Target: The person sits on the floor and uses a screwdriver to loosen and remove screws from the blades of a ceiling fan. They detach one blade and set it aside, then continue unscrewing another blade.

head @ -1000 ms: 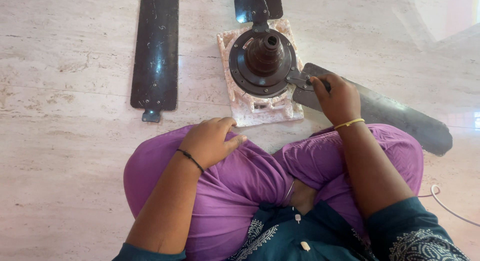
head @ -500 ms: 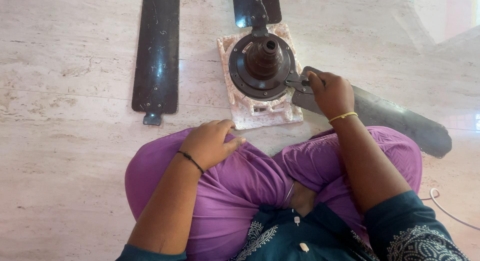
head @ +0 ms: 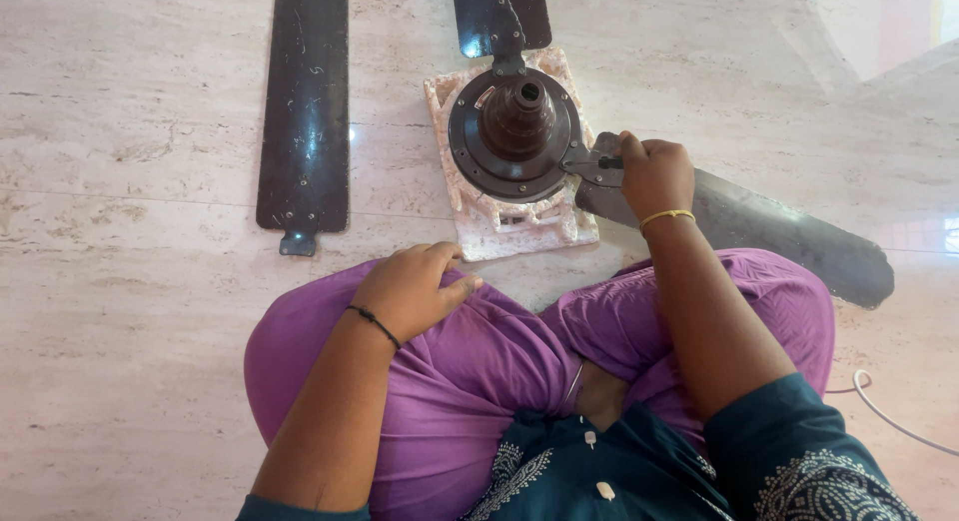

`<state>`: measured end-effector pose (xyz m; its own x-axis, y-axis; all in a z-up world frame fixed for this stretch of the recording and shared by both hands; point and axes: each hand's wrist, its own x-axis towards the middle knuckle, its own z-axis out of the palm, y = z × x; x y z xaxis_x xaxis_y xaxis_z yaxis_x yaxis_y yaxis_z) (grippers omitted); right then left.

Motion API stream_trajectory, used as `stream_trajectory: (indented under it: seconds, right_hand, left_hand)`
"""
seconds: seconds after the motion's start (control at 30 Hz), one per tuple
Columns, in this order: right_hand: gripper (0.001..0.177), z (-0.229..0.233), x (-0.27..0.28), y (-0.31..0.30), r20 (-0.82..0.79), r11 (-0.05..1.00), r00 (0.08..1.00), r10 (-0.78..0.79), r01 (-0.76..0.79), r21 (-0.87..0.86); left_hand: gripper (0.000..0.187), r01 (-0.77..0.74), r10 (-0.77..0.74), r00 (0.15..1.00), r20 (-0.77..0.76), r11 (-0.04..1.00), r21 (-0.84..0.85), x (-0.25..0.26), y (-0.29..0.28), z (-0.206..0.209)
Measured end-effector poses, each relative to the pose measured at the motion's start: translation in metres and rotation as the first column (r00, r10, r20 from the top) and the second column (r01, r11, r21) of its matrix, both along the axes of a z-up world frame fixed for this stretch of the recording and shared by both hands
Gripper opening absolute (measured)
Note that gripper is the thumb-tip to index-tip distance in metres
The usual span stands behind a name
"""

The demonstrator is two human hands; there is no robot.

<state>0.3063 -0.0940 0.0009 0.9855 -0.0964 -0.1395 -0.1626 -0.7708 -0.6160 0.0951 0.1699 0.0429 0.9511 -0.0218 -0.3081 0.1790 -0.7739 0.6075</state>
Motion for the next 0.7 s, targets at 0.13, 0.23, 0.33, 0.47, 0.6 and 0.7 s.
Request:
stream_trajectory:
  seconds: [0.13,0.23,0.33,0.47,0.6,0.7]
  right_hand:
    - [0.041,0.003,0.001,0.006,0.065,0.995,0.998,0.002,0.005,-0.098]
    - [0.05,0.009,0.003,0.015,-0.006,0.966,0.997,0.081,-0.08,-0.247]
    - [0.059,0.016,0.007,0.032,-0.136,0.877,0.965,0.223,-0.259,-0.404]
    - [0.058,0.03,0.017,0.054,-0.293,0.797,0.911,0.29,-0.399,-0.453]
    - [0.047,0.039,0.033,0.068,-0.466,0.803,0.835,0.293,-0.479,-0.354]
    - [0.046,0.036,0.047,0.073,-0.549,0.702,0.758,0.353,-0.602,-0.38]
  left_hand:
    - [0.05,0.001,-0.001,1.0,0.005,1.0,-0.006,0.0,0.001,-0.002]
    - [0.05,-0.001,0.001,1.0,-0.015,1.0,-0.018,0.0,0.002,-0.004]
    - [0.051,-0.009,0.009,0.999,-0.039,1.0,-0.019,0.0,0.003,-0.005]
    - [0.055,-0.015,0.018,0.996,-0.092,0.999,0.041,0.001,0.002,-0.004]
    - [0.061,0.01,0.01,0.989,-0.148,0.992,0.128,-0.002,-0.004,-0.005]
    - [0.064,0.013,0.019,0.984,-0.178,0.984,0.176,-0.004,-0.008,-0.005]
